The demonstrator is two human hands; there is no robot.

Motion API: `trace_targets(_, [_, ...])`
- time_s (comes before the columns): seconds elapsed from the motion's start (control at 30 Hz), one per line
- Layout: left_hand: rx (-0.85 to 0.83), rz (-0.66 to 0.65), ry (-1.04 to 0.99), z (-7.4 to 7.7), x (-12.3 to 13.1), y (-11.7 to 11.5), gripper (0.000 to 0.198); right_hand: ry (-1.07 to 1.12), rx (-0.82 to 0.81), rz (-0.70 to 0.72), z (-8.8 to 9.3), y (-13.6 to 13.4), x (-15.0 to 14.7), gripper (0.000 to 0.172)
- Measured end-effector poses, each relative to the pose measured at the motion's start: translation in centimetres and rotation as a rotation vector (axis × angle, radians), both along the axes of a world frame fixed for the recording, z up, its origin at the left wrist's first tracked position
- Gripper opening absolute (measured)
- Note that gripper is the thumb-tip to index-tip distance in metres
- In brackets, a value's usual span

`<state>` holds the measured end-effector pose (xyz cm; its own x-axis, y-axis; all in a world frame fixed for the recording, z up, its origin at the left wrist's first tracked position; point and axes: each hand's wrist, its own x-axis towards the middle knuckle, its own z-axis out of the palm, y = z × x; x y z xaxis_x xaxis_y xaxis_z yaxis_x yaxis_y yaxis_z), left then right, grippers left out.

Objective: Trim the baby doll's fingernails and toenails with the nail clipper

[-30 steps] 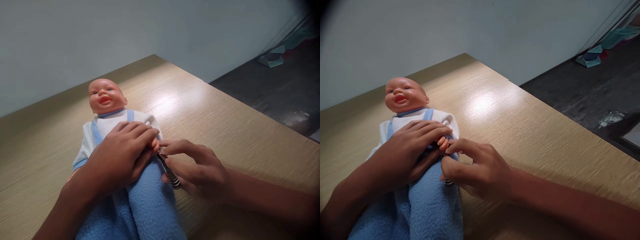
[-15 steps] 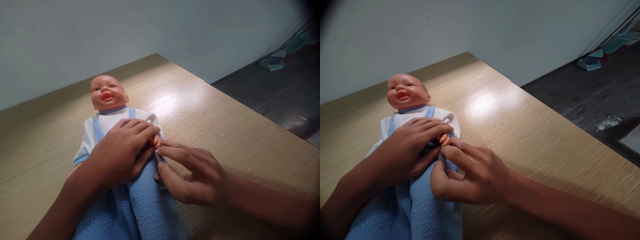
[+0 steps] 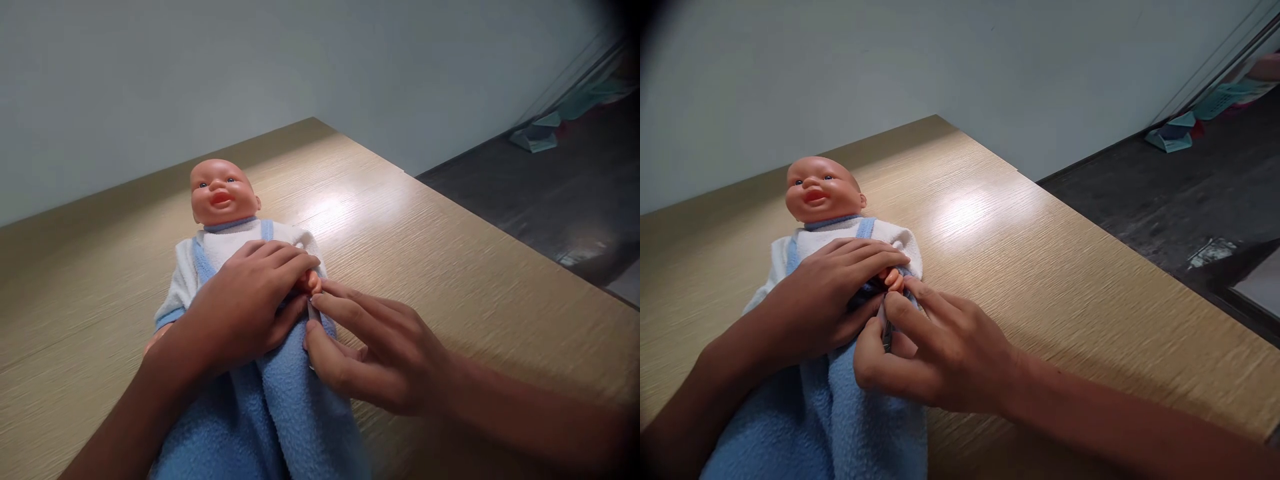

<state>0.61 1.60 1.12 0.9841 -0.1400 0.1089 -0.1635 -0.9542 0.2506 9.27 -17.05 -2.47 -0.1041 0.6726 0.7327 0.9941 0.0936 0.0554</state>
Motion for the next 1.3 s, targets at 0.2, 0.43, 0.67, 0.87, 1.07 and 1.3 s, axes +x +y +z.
trace_targets(0.2, [0.012,0.000,-0.006,0.1,0.0,0.0,0.024,0.039,-0.002,0.009,-0.2,0.0,0.3,0.033])
trace_targets(0.43, [0.012,0.010,0.001,0.2,0.0,0.0,0.025,0.047,0.001,0.023,-0.5,-0.3,0.5,0.027])
trace_targets(0.67, [0.007,0.021,0.029,0.1,0.0,-0.1,0.028,0.330,0.026,0.140,-1.0,-0.7,1.4,0.020])
trace_targets(0.87, [0.020,0.019,0.026,0.2,0.0,-0.1,0.027,0.314,0.061,0.136,-1.8,-1.0,1.7,0.026])
trace_targets(1.07, [0.021,0.014,0.032,0.2,0.0,-0.1,0.026,0.225,0.080,0.128,-1.0,-0.6,1.7,0.020])
trace_targets(1.3, [0.017,0.013,0.015,0.1,0.0,0.0,0.025,0.067,0.053,0.121,-0.1,-0.6,1.6,0.017])
